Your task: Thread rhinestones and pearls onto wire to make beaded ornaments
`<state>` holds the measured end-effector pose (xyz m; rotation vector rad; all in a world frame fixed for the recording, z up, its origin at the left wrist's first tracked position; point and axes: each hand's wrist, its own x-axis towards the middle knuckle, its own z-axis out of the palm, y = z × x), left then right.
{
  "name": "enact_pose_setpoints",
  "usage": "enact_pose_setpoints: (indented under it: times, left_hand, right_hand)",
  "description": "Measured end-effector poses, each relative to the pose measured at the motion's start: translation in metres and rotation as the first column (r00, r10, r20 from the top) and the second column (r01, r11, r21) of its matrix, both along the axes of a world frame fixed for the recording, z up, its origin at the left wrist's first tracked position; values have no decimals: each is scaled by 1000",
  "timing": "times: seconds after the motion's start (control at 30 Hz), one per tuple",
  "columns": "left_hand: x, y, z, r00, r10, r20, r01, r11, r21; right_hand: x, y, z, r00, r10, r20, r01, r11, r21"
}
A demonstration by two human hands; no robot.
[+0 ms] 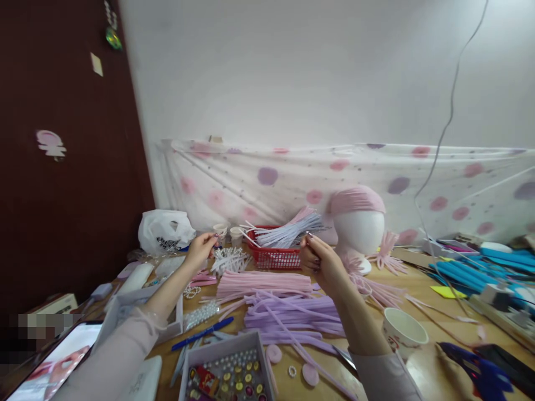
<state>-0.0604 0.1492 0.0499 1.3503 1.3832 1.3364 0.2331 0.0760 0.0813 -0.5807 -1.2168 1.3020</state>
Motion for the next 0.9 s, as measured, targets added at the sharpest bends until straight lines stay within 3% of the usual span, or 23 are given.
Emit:
enact_pose_setpoints:
  times: [0.2,0.33,0.47,0.67,0.9]
  left_hand:
    - [18,-4,3,981,-122,-149,127,992,27]
    - [24,-5,6,972,-98,-215,123,987,104]
    - [32,-20,18,970,-125,-209,165,969,186]
    - [56,-54,40,959,-269,-93,283,937,205]
    - [65,-67,49,927,-279,250,207,938,280]
  right_hand:
    - [-11,-6,0,992,65,106,-68,997,31]
    - [-18,-9,-3,983,64,171,-74,996,52]
    - [-26,-10,-7,969,45,244,-65,995,73]
    - [-39,-12,-11,941,37,336,-65,995,74]
    - [-39,0,-23,927,24,374,-31,999,14]
